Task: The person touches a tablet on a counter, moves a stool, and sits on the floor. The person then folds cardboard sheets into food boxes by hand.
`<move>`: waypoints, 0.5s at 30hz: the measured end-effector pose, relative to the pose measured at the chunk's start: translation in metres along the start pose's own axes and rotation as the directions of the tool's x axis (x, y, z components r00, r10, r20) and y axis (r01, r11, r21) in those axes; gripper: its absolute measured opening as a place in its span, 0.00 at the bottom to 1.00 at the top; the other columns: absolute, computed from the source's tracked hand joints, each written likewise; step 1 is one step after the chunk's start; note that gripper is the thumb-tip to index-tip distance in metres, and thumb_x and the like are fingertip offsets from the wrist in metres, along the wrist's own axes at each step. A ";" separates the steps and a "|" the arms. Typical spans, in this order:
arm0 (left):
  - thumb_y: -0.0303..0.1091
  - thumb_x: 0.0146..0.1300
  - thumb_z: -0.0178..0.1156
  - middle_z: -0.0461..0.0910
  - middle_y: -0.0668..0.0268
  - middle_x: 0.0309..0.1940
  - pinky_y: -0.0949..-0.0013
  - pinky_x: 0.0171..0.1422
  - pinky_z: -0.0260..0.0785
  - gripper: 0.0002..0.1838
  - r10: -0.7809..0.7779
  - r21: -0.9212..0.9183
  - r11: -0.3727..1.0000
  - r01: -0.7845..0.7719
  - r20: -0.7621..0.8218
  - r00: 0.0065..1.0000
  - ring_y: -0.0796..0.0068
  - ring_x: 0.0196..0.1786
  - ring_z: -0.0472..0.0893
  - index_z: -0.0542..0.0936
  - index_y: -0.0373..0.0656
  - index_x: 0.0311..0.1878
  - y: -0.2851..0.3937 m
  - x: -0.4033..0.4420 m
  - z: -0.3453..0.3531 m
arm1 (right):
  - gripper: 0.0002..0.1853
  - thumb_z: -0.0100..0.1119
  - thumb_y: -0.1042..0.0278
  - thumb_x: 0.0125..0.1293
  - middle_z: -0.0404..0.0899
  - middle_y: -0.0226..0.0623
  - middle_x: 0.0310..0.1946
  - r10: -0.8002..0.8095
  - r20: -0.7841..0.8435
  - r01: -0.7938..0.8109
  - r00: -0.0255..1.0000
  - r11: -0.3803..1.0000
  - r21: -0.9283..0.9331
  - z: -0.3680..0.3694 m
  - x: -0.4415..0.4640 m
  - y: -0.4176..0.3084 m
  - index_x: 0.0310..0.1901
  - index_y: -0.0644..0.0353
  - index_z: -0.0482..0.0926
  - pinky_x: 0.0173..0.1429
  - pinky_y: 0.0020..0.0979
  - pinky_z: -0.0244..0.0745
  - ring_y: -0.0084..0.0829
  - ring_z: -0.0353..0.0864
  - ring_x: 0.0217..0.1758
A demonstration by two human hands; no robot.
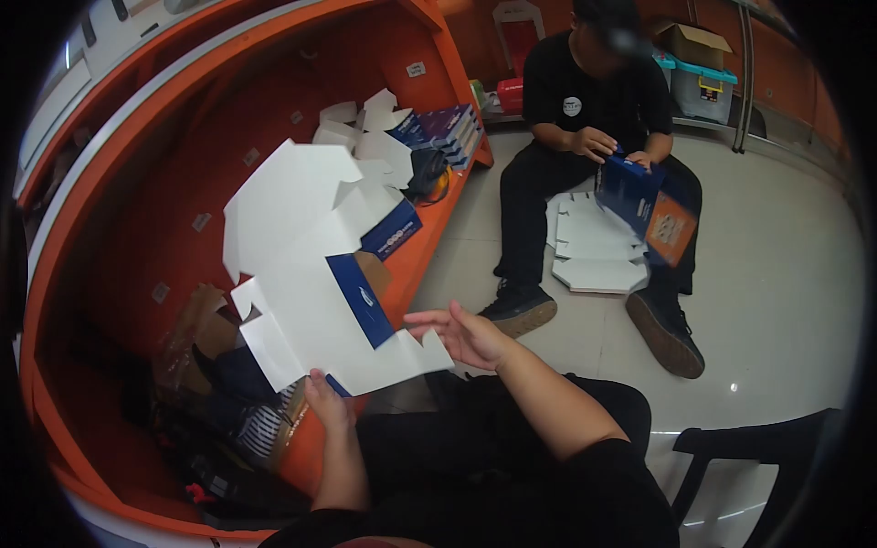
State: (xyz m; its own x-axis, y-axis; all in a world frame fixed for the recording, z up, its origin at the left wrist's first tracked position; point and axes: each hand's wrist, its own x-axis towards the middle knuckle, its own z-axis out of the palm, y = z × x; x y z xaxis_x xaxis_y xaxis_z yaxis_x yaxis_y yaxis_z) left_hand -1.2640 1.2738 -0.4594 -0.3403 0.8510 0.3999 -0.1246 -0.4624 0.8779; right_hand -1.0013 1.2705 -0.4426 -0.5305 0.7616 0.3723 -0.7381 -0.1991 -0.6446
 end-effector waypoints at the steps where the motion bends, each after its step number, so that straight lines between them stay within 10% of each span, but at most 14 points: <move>1: 0.50 0.63 0.53 0.75 0.64 0.38 0.75 0.45 0.66 0.24 0.023 -0.019 1.000 -0.024 -0.062 0.998 0.79 0.38 0.74 0.71 0.33 0.42 0.004 0.001 0.004 | 0.41 0.35 0.32 0.62 0.66 0.38 0.58 0.012 0.008 -0.012 1.000 0.999 -0.039 0.003 0.001 0.001 0.64 0.60 0.58 0.56 0.36 0.68 0.33 0.71 0.55; 4: 0.48 0.65 0.51 0.75 0.63 0.38 0.74 0.47 0.66 0.22 0.035 0.140 0.990 -0.007 -0.199 0.979 0.78 0.39 0.74 0.70 0.33 0.42 0.014 -0.003 0.017 | 0.28 0.44 0.50 0.67 0.62 0.39 0.60 -0.096 -0.122 0.074 0.988 0.982 -0.172 0.009 0.008 0.023 0.63 0.57 0.58 0.55 0.38 0.70 0.35 0.70 0.57; 8: 0.51 0.64 0.51 0.73 0.59 0.45 0.70 0.54 0.65 0.27 0.034 0.187 0.981 -0.049 0.080 0.996 0.73 0.47 0.73 0.66 0.32 0.50 -0.007 -0.016 0.014 | 0.18 0.45 0.67 0.68 0.72 0.38 0.49 -0.293 -0.553 0.114 0.780 0.935 -0.336 0.018 0.021 0.036 0.58 0.63 0.65 0.53 0.31 0.70 0.27 0.73 0.50; 13: 0.76 0.49 0.44 0.57 0.61 0.65 0.61 0.69 0.49 0.55 -0.019 -0.278 0.947 0.159 0.445 0.895 0.63 0.66 0.59 0.47 0.42 0.69 0.009 -0.036 0.025 | 0.19 0.44 0.64 0.69 0.76 0.34 0.44 -0.567 -0.543 0.237 0.620 0.795 -0.559 -0.005 0.017 0.017 0.57 0.65 0.68 0.51 0.23 0.66 0.20 0.72 0.46; 15: 0.77 0.51 0.38 0.58 0.62 0.65 0.60 0.68 0.53 0.51 -0.044 -0.582 0.756 0.299 0.410 0.911 0.62 0.66 0.59 0.50 0.47 0.69 0.027 -0.032 0.032 | 0.18 0.44 0.64 0.69 0.76 0.34 0.44 -0.571 -0.534 0.251 0.624 0.794 -0.554 -0.007 0.015 0.004 0.56 0.65 0.69 0.52 0.23 0.66 0.20 0.73 0.45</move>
State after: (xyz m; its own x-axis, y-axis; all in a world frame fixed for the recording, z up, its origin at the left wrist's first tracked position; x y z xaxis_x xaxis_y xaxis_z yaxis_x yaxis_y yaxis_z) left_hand -1.2266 1.2422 -0.4401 0.0778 0.8976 0.4340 -0.7386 -0.2405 0.6298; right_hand -1.0091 1.2853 -0.4444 0.3132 0.9180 0.2432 -0.4881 0.3752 -0.7880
